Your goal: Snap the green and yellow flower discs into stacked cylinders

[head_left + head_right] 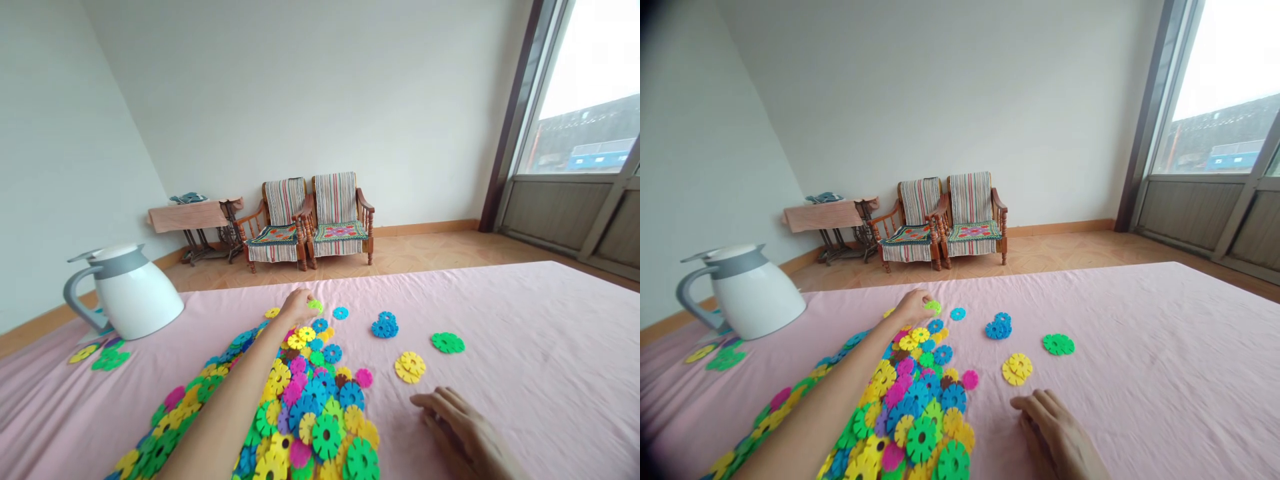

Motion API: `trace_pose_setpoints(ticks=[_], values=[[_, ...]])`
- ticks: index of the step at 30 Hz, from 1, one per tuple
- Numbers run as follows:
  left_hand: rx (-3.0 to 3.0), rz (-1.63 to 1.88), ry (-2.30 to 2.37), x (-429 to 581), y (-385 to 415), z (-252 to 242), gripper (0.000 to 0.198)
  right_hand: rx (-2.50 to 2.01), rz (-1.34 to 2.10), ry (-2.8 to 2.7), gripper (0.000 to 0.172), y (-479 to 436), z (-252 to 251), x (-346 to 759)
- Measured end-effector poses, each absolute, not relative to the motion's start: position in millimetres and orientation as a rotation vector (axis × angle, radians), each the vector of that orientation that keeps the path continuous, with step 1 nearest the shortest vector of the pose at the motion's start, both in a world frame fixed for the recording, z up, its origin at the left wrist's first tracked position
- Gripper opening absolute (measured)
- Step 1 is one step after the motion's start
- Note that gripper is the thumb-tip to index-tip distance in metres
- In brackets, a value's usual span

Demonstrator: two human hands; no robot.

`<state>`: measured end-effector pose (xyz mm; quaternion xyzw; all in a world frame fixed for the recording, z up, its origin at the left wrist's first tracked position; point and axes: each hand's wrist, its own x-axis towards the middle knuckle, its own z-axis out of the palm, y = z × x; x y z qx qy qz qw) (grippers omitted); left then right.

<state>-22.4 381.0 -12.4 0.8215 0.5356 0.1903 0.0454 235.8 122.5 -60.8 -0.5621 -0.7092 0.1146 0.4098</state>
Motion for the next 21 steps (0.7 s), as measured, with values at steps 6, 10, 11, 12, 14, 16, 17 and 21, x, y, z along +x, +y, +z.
trace_pose_setpoints(ticks=[6,10,11,12,14,16,17,21], values=[[2.487,0.536,1.622,-21,383,-13,0.016,-1.41,0.284,-1.803,0.027,122,-58,236],[2.475,0.535,1.614,-20,382,-12,0.019,-1.414,0.257,-1.792,0.028,122,-58,235],[2.475,0.543,1.608,-20,381,-10,0.023,-1.416,0.259,-1.795,0.029,122,-59,235],[2.477,0.557,1.599,-20,378,-8,0.029,-1.418,0.264,-1.799,0.029,122,-59,235],[2.486,0.589,1.564,-20,367,-1,0.039,-1.421,0.278,-1.818,0.029,122,-58,236],[2.506,0.599,1.491,-20,345,8,0.036,-1.423,0.298,-1.848,0.029,122,-57,238],[2.522,0.584,1.436,-20,330,13,0.029,-1.425,0.312,-1.869,0.029,122,-56,239],[2.63,0.433,1.089,-24,255,26,0.025,-1.431,0.35,-1.924,0.028,122,-53,242]])
